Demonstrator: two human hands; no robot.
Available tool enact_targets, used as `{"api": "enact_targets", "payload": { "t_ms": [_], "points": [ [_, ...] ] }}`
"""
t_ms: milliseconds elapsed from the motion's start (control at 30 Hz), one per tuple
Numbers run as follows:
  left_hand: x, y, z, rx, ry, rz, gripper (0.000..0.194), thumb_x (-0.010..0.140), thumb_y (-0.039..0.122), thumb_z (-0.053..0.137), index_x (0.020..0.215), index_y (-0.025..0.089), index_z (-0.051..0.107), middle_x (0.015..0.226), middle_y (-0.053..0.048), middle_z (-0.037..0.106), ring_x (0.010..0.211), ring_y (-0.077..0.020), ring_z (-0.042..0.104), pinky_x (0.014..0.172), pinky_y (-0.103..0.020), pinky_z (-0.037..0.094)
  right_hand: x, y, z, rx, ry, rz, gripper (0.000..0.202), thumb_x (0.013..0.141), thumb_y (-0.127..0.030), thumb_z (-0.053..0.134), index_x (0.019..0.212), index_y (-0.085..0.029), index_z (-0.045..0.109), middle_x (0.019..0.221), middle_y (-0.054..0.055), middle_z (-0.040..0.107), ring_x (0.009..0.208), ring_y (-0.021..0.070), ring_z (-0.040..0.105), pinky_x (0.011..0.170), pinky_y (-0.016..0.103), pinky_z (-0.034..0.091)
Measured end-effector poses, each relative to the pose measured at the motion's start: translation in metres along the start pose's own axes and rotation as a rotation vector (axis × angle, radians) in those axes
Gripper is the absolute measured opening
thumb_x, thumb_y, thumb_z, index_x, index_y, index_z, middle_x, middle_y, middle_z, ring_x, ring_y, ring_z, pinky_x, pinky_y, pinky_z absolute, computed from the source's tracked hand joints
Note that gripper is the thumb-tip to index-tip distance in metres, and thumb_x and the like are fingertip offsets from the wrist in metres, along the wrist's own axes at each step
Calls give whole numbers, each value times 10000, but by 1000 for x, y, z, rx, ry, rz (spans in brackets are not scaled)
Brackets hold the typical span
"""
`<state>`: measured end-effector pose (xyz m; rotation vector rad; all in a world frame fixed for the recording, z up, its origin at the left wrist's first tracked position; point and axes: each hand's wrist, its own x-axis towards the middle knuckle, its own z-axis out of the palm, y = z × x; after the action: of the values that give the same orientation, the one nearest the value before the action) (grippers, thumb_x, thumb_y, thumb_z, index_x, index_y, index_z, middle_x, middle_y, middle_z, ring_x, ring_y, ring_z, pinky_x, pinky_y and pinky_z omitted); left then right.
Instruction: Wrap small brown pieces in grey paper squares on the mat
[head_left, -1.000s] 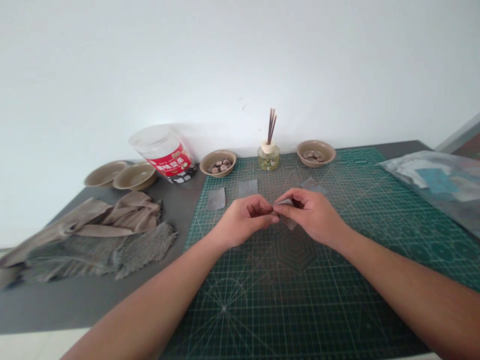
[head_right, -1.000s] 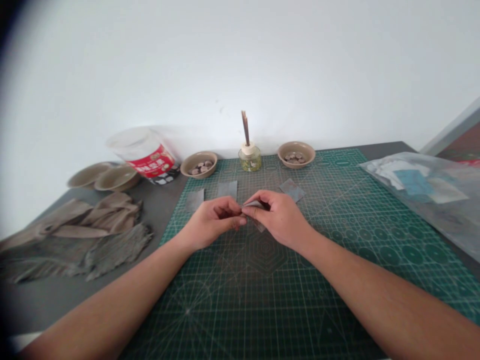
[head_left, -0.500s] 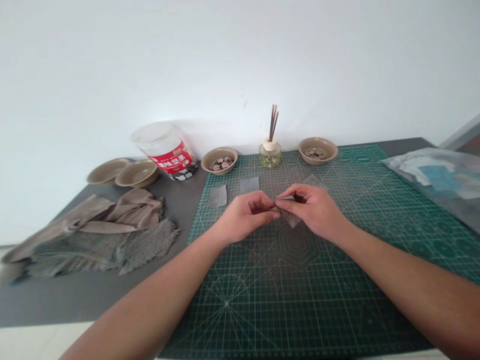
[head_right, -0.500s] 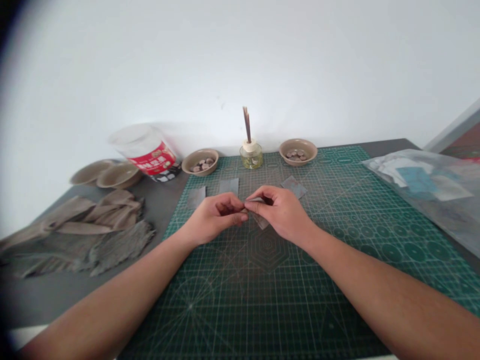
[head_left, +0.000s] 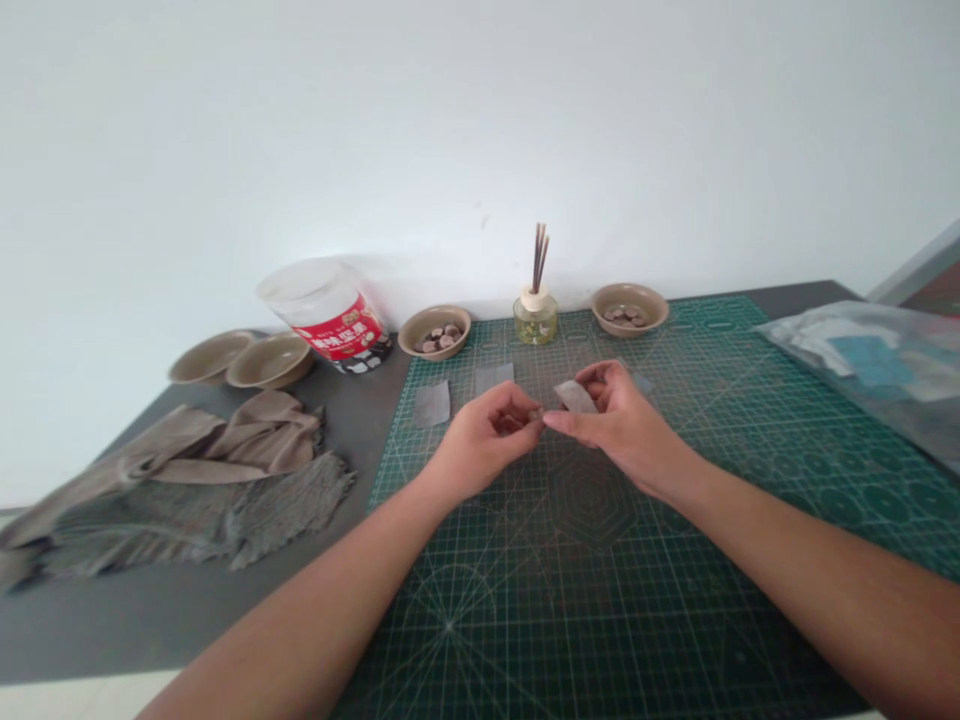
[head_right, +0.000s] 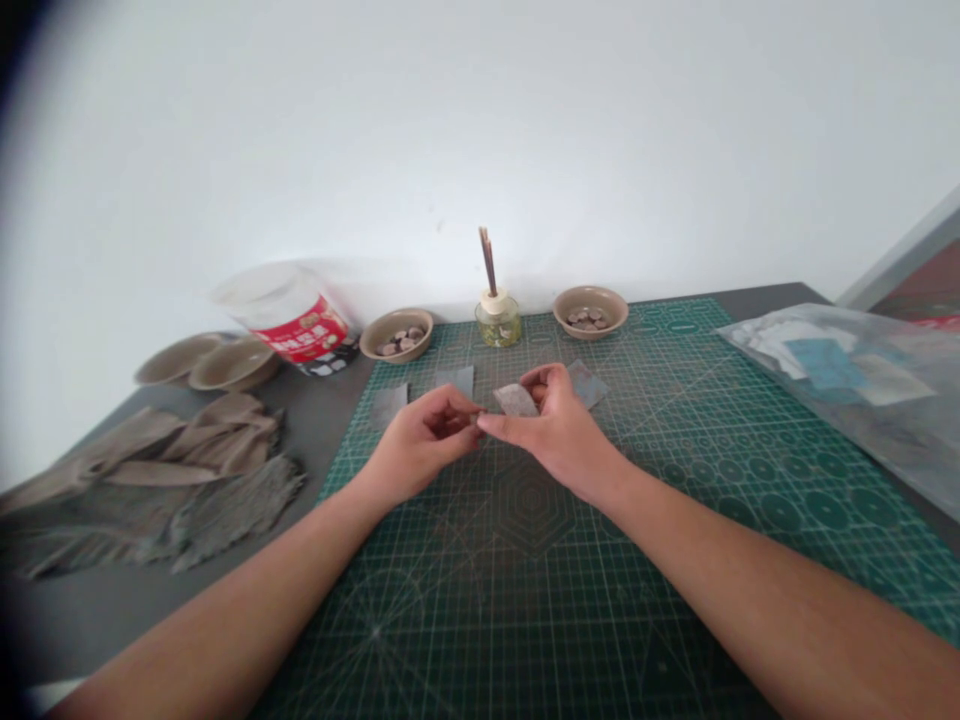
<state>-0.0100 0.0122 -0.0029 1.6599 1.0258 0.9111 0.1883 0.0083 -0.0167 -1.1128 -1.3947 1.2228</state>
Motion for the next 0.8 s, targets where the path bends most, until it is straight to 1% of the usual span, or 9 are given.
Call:
{"api": "enact_targets", "payload": {
  "t_ms": [67,167,300,433,500,567,667,733,800],
  "points": [
    [0,1,0,46,12,33,165,831,297,707,899,161,643,816,-19,647,690,-113,562,633,-235,440,-1,-4,1,80,-33,51,549,755,-413,802,1097,-238,410,912,1,663,692,141,623,592,270,486],
    [0,2,0,56,37,49,157,857,311,686,886,166,635,803,-15,632,704,-120,552,647,-243,435,-2,-11,0,152,-71,92,521,777,-425,785,1096,-236,419,952,31,713,691,158,649,577,280,489],
    [0,2,0,12,87,32,170,860,318,691,899,170,619,817,-15,649,706,-120,562,640,-240,430,1,-14,-4,152,-59,63,544,733,-409,834,1050,-239,427,1064,72,731,817,205,703,619,301,537],
    [0,2,0,-11,87,24,185,838,320,714,891,168,623,806,-18,660,683,-117,558,618,-235,425,3,-13,-5,232,-62,42,564,679,-369,876,963,-251,403,1110,72,736,934,247,724,726,358,590],
    [0,2,0,-6,90,22,190,828,320,724,888,166,630,801,-19,662,672,-115,558,608,-232,427,3,-14,-6,156,-58,27,473,704,-373,855,910,-237,451,1114,80,741,998,270,715,795,398,591],
    [-1,3,0,-2,99,18,194,821,321,730,887,167,634,800,-21,665,663,-115,566,599,-231,432,2,-16,-8,4,-47,-21,340,741,-371,824,865,-217,548,1133,86,740,1043,286,702,873,438,572],
    [-2,4,1,5,100,20,186,826,319,724,886,171,629,807,-20,669,673,-118,585,611,-234,448,-1,-19,-10,-234,-7,-186,168,767,-323,803,841,-221,691,1243,74,703,1149,291,657,1010,459,506],
    [-2,4,2,27,101,32,174,835,314,715,872,170,625,792,-13,659,679,-116,579,618,-232,446,-3,-20,-10,-345,20,-308,86,800,-283,775,871,-247,742,1254,49,698,1165,270,648,1035,435,493],
    [-2,3,2,53,116,44,168,836,310,711,854,169,620,754,0,634,669,-110,557,606,-223,430,-5,-20,-9,-423,21,-398,95,844,-244,729,929,-270,762,1183,28,730,1103,242,674,999,406,516]
  ]
}}
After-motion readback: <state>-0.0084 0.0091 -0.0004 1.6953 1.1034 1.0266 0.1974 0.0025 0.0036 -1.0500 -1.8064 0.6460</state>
